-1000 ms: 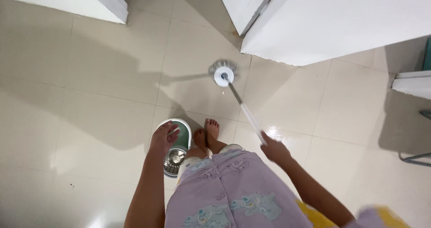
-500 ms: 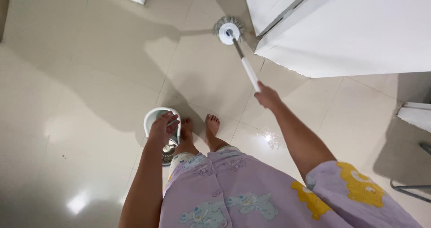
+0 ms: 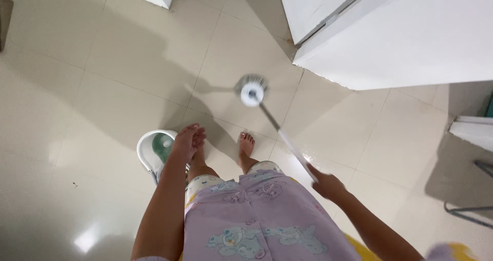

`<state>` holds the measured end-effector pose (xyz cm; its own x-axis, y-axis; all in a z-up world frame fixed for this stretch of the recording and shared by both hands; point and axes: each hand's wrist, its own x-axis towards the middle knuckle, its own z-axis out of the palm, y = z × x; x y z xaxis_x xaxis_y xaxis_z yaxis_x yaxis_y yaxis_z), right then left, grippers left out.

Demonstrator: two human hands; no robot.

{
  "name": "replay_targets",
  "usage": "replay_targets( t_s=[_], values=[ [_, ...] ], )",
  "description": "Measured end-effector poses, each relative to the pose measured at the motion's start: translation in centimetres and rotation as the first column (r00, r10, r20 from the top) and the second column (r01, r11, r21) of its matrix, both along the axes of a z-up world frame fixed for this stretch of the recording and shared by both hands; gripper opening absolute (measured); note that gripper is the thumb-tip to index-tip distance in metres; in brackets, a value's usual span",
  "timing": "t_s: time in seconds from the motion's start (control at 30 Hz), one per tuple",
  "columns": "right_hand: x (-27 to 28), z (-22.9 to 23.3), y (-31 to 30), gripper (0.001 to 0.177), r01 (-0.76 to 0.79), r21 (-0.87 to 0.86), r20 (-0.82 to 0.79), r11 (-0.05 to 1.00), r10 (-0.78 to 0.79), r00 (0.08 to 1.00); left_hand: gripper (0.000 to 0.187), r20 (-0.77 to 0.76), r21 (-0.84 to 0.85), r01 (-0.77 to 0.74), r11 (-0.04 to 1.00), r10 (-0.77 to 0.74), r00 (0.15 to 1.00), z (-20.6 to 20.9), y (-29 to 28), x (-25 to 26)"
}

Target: Mopping a tiled floor with a spin mop and bucket.

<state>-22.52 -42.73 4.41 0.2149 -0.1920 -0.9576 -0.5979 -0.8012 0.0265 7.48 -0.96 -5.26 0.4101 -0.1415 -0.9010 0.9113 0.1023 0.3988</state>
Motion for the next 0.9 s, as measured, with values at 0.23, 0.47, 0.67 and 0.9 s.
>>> replay_targets(
  t_s=[0.23,0.47,0.67,0.9],
  values=[
    [2.6,2.6,3.4,0.075,-0.302,0.001,-0.098,0.953,0.3,0.949,0.038,-0.021,-0.03,0.077,0.997,-0.077,0.997,0.3,3.8,4.6],
    [16.6,-3.7,12.8,0.067,-0.39,0.031,0.172,0.92,0.379,0.909,0.038,0.012,-0.021,0.125,0.992,-0.125,0.992,0.7,11.9,8.7],
    [20.4,-8.9,22.3,0.052,-0.221,0.012,0.431,0.975,0.194,0.881,0.039,0.014,0.007,0.15,0.989,-0.15,0.989,2.4,16.2,11.8],
    [9.1,-0.7,18.6,0.057,-0.239,-0.115,0.0,0.964,0.241,0.971,0.037,0.017,0.02,0.24,0.971,-0.24,0.971,2.7,17.2,14.0]
  ],
)
